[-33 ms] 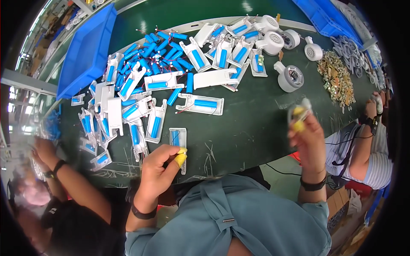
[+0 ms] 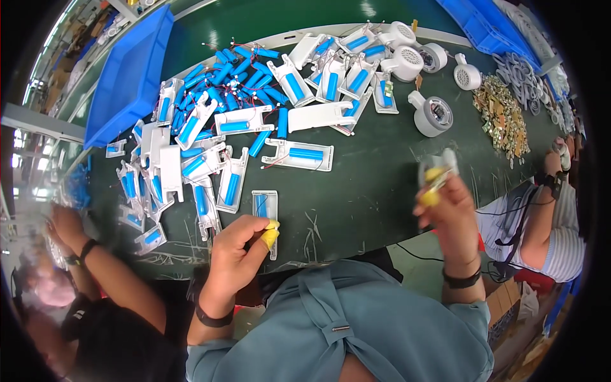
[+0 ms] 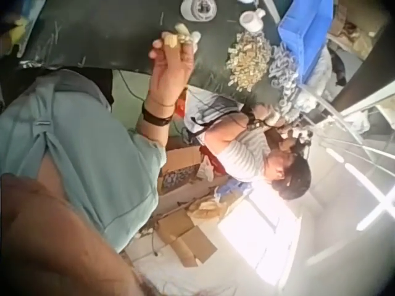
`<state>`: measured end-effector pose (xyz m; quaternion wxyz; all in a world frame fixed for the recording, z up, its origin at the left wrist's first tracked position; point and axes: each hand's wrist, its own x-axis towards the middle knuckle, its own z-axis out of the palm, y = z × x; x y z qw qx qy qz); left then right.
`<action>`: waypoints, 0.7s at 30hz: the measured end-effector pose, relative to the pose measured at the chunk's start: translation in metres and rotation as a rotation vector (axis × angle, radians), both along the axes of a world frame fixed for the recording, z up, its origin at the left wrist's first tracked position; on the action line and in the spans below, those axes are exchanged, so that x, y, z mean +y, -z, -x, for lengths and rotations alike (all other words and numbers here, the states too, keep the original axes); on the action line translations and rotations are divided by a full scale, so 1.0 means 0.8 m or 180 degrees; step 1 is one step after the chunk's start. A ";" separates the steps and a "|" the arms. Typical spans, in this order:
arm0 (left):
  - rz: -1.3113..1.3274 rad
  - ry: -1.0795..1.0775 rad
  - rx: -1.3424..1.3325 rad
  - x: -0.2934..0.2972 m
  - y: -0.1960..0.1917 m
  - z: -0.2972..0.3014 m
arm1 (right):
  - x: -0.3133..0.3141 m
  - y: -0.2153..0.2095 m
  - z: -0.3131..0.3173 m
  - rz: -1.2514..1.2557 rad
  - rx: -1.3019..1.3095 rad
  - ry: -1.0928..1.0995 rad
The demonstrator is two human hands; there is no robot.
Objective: Assembling small electronic or plastic components at a factory workstation.
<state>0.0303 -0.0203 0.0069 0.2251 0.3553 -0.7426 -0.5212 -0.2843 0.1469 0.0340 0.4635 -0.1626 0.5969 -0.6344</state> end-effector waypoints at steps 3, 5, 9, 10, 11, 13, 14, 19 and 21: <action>0.0177 0.0142 -0.0096 0.004 -0.005 0.004 | -0.014 0.001 -0.057 -0.0109 -0.0070 -0.0757; 0.0253 0.0105 -0.0195 0.010 -0.006 0.004 | -0.024 0.012 -0.079 -0.0080 -0.0198 -0.1293; 0.0408 0.0201 -0.0322 0.011 -0.014 0.007 | -0.043 0.030 -0.108 -0.0071 -0.0241 -0.2042; 0.0663 0.0188 -0.0323 0.013 -0.015 0.009 | -0.046 0.036 -0.113 -0.0065 -0.0246 -0.2045; 0.0915 0.0178 -0.0322 0.013 -0.015 0.010 | -0.047 0.041 -0.117 -0.0046 -0.0342 -0.2093; 0.1477 0.0259 -0.0458 0.012 -0.014 0.013 | -0.048 0.043 -0.119 -0.0030 -0.0449 -0.2155; 0.2038 0.0354 -0.0581 0.012 -0.014 0.014 | -0.049 0.039 -0.118 0.0035 -0.0556 -0.2155; 0.2668 0.0395 -0.0742 0.014 -0.014 0.023 | -0.040 0.040 -0.115 0.0300 -0.1187 -0.1924; 0.2766 0.0353 -0.0718 0.015 -0.014 0.026 | -0.037 0.034 -0.112 0.0074 -0.1385 -0.1801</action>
